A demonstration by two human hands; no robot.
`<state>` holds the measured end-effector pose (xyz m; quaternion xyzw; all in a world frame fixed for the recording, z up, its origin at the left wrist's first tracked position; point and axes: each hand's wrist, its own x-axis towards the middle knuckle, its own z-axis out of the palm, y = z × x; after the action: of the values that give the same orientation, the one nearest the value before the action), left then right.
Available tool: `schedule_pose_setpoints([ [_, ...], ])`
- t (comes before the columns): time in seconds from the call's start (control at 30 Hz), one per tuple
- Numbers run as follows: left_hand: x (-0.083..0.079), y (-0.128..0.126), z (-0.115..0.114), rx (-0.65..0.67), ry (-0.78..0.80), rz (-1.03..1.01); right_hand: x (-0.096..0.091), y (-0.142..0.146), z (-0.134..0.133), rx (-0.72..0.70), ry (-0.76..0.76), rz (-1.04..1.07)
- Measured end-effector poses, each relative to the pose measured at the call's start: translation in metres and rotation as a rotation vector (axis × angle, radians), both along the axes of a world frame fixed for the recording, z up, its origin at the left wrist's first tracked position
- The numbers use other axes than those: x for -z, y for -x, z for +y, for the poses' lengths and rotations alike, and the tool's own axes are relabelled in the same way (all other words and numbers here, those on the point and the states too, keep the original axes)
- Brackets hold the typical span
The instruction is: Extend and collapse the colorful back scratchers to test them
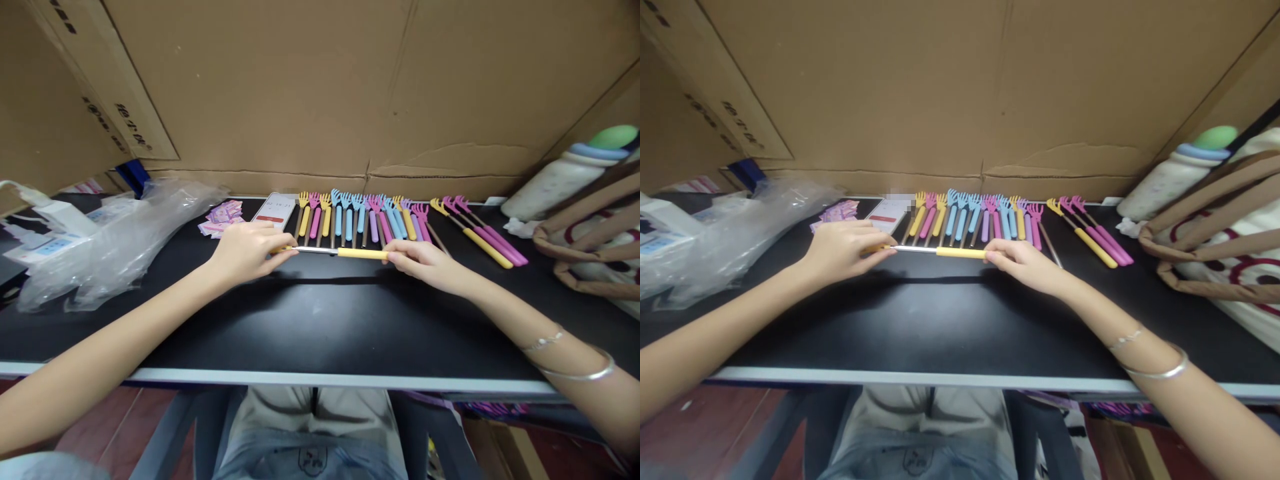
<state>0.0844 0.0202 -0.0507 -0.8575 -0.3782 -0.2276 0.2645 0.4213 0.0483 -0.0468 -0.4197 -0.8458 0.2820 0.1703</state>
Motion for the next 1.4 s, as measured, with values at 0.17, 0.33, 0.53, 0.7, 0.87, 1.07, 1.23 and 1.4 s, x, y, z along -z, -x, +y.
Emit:
schedule_pose_setpoints([
  [0.17,0.004,-0.003,0.0,0.055,0.013,-0.019,0.001,-0.001,-0.001,-0.012,-0.009,0.012],
  [0.33,0.003,-0.004,-0.002,0.121,-0.038,-0.047,0.003,-0.002,-0.003,-0.033,0.057,0.062],
  [0.53,0.0,-0.005,-0.005,0.153,-0.119,-0.02,0.002,0.002,-0.006,-0.055,0.088,0.077],
  [0.7,0.002,-0.005,-0.006,0.128,-0.147,-0.024,0.001,0.003,-0.007,-0.051,0.116,0.117],
  [0.87,0.003,-0.006,-0.006,0.122,-0.193,-0.008,0.003,0.001,-0.005,-0.078,0.189,0.155],
  [1.07,0.003,-0.011,-0.009,0.104,-0.148,-0.049,0.001,-0.001,-0.004,-0.092,0.222,0.161],
  [1.23,0.007,-0.015,-0.007,0.074,-0.075,-0.079,-0.005,0.0,-0.004,-0.053,0.161,0.154],
  [1.4,0.008,-0.019,-0.005,0.055,-0.032,-0.083,-0.012,0.001,-0.004,0.011,0.05,0.113],
])
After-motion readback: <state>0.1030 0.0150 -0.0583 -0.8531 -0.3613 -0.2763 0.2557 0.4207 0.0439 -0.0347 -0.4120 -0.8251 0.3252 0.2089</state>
